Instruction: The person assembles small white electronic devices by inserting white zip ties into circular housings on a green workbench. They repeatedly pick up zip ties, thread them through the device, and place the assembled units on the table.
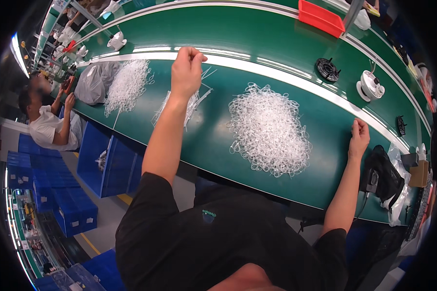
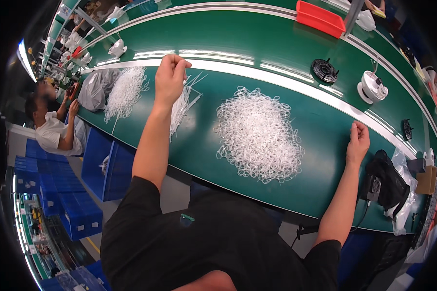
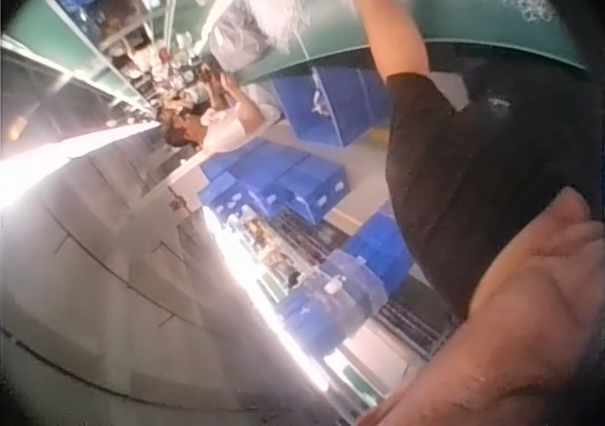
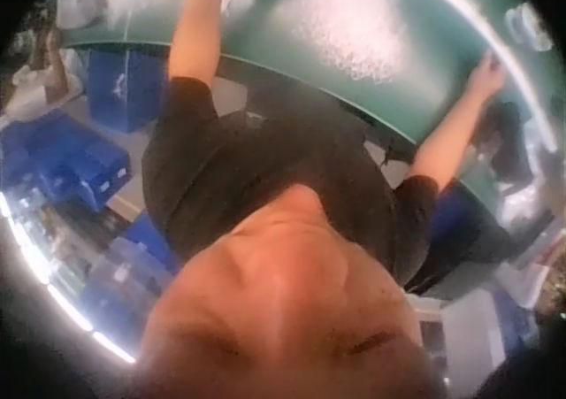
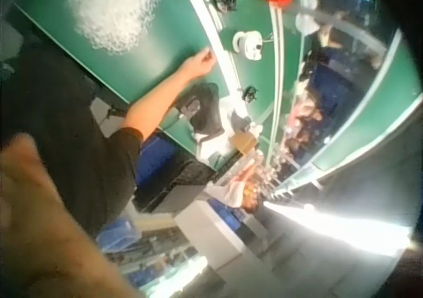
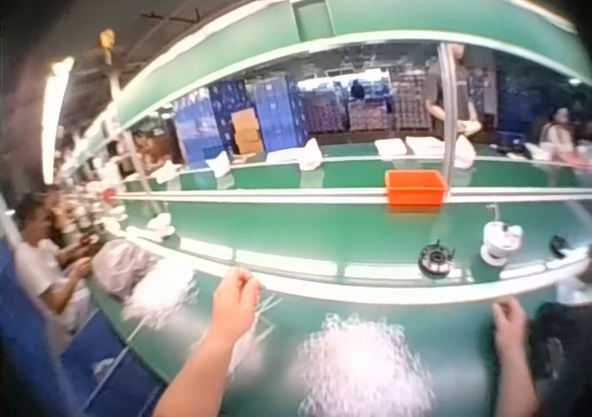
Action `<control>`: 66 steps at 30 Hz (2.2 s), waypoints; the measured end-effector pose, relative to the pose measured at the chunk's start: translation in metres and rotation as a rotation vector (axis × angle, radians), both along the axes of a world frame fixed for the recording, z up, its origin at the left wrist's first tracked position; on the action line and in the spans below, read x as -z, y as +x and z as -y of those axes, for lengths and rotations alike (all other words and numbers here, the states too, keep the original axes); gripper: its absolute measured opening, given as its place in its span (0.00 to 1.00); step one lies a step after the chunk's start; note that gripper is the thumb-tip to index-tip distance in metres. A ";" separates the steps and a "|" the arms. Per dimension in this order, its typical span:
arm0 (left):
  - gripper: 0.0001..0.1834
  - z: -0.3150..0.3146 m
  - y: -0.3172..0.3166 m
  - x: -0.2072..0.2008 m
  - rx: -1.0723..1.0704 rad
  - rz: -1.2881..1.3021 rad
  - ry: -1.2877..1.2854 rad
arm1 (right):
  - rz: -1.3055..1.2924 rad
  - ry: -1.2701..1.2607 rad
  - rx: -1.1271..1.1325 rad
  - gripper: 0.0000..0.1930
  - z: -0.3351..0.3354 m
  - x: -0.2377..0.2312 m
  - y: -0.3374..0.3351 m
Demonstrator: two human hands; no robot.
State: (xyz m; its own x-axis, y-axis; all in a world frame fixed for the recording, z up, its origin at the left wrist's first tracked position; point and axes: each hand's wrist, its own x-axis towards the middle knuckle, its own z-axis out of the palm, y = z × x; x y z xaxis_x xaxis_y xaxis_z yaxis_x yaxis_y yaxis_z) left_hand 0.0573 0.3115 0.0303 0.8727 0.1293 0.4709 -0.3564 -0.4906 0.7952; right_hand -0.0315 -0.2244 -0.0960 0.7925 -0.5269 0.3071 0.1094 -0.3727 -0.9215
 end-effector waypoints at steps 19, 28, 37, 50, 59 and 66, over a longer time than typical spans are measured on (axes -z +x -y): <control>0.05 0.114 -0.063 0.021 0.857 -0.387 -1.032 | 0.169 -0.066 -0.604 0.07 -0.256 -0.115 -0.021; 0.05 0.129 -0.085 0.038 0.543 -0.208 -0.645 | 0.377 -0.080 -0.309 0.07 -0.264 -0.105 -0.026; 0.07 0.134 -0.091 0.042 0.651 -0.301 -0.753 | 0.310 -0.023 -0.334 0.06 -0.261 -0.092 -0.028; 0.07 0.132 -0.088 0.041 0.612 -0.313 -0.748 | 0.324 -0.185 -0.337 0.05 -0.261 -0.095 -0.026; 0.07 0.132 -0.087 0.041 0.624 -0.320 -0.756 | 0.311 -0.181 -0.340 0.05 -0.261 -0.095 -0.027; 0.07 0.132 -0.088 0.048 0.649 -0.335 -0.664 | 0.322 -0.166 -0.337 0.05 -0.258 -0.091 -0.025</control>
